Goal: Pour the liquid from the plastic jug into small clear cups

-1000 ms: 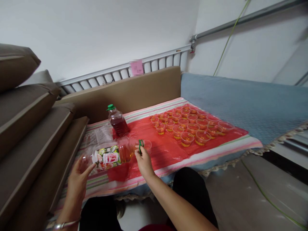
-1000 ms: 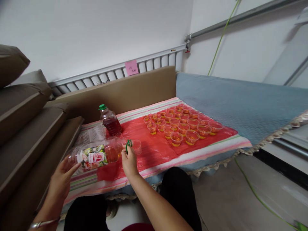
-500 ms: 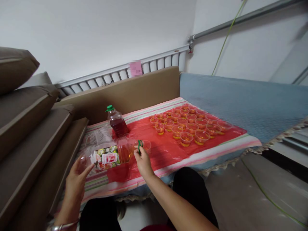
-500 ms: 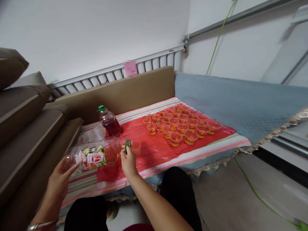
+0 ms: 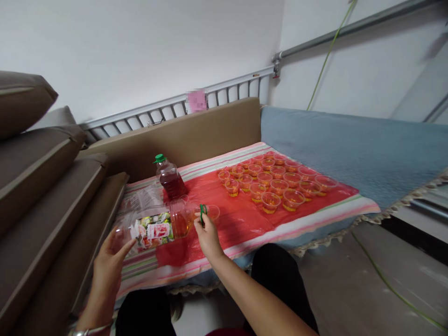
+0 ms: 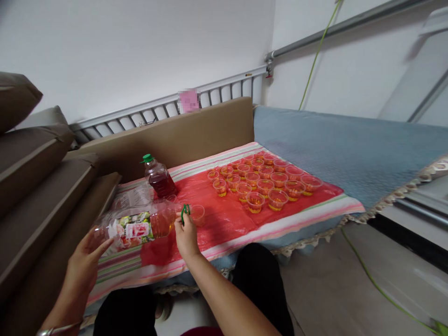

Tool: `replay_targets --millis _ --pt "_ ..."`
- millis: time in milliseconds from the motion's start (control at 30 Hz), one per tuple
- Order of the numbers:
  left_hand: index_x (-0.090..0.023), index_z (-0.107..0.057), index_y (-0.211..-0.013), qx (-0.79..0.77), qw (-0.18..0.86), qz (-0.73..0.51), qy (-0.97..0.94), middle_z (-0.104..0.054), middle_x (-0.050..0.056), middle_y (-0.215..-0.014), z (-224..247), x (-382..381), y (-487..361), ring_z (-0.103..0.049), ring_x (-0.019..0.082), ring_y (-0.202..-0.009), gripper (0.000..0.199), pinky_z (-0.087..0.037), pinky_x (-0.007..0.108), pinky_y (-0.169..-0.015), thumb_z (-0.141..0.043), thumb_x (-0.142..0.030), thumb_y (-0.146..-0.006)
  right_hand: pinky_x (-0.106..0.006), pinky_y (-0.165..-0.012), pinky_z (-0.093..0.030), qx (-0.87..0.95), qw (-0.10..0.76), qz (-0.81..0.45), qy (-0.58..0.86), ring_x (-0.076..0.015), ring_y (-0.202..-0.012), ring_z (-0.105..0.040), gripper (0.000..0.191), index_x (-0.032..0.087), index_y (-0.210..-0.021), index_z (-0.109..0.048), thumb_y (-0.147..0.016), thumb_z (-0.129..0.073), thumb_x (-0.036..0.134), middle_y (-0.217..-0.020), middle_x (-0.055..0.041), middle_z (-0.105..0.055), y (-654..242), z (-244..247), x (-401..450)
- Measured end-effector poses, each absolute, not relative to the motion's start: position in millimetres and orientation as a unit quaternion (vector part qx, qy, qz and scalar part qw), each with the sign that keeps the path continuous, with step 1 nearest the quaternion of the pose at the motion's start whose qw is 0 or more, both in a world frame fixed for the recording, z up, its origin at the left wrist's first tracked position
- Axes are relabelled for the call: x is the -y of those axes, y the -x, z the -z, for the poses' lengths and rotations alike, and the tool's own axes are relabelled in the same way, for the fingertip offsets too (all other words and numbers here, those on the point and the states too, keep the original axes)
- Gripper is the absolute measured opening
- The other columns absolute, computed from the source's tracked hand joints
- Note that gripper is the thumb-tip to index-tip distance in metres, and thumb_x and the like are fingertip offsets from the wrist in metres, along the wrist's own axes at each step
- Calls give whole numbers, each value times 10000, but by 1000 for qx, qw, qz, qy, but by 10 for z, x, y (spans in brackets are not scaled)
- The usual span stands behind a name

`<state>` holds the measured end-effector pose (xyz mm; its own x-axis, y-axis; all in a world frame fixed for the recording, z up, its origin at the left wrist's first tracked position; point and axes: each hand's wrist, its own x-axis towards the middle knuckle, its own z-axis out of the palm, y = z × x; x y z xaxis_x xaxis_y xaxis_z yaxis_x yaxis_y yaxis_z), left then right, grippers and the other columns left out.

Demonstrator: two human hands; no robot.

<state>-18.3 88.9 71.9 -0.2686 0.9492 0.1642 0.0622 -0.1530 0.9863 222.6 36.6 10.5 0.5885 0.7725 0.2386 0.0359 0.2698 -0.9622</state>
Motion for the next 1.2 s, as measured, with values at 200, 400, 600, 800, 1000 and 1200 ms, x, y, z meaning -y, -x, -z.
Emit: replay_targets --millis 200,400,600,800,1000,1200 --pt "-242 -609 -1232 -524 372 -591 -488 -653 50 -1239 -704 -911 220 -542 264 -1256 680 -338 474 -1146 -831 -157 -595 -296 -782 -489 377 696 -267 549 -178 -779 -620 163 208 -853 -620 -804 -498 305 -831 -34 -663 -2225 -122 -360" --pt "-260 -607 -1235 -522 372 -592 -489 -651 39 -1241 -691 -923 247 -554 250 -1242 684 -344 467 -1142 -834 -170 -596 -293 -770 -487 371 705 -258 546 -173 -768 -610 139 219 -820 -607 -800 -500 306 -834 -25 -668 -2205 -124 -373" --pt "-246 -615 -1223 -520 374 -590 -491 -650 52 -1243 -693 -931 263 -552 266 -1244 702 -343 480 -1140 -856 -209 -565 -293 -764 -482 369 701 -263 550 -172 -760 -604 153 219 -837 -610 -807 -496 317 -829 -25 -663 -2190 -110 -385" --pt "-257 -605 -1237 -516 375 -590 -495 -632 47 -1274 -692 -931 273 -527 270 -1271 712 -330 477 -1150 -850 -216 -571 -301 -771 -478 369 699 -271 550 -180 -770 -605 162 212 -829 -606 -800 -493 324 -833 -34 -655 -2190 -121 -379" --pt "-250 -625 -1197 -516 374 -592 -494 -647 43 -1241 -711 -913 253 -543 265 -1255 655 -331 480 -1150 -842 -187 -583 -297 -775 -480 371 696 -280 547 -181 -779 -610 163 207 -835 -603 -801 -494 323 -835 -35 -653 -2192 -140 -365" --pt "-258 -611 -1220 -532 375 -588 -479 -646 41 -1242 -681 -903 270 -533 275 -1267 677 -341 488 -1142 -836 -171 -588 -299 -777 -480 372 692 -281 551 -182 -767 -607 195 200 -856 -625 -807 -486 328 -821 -36 -656 -2185 -124 -373"
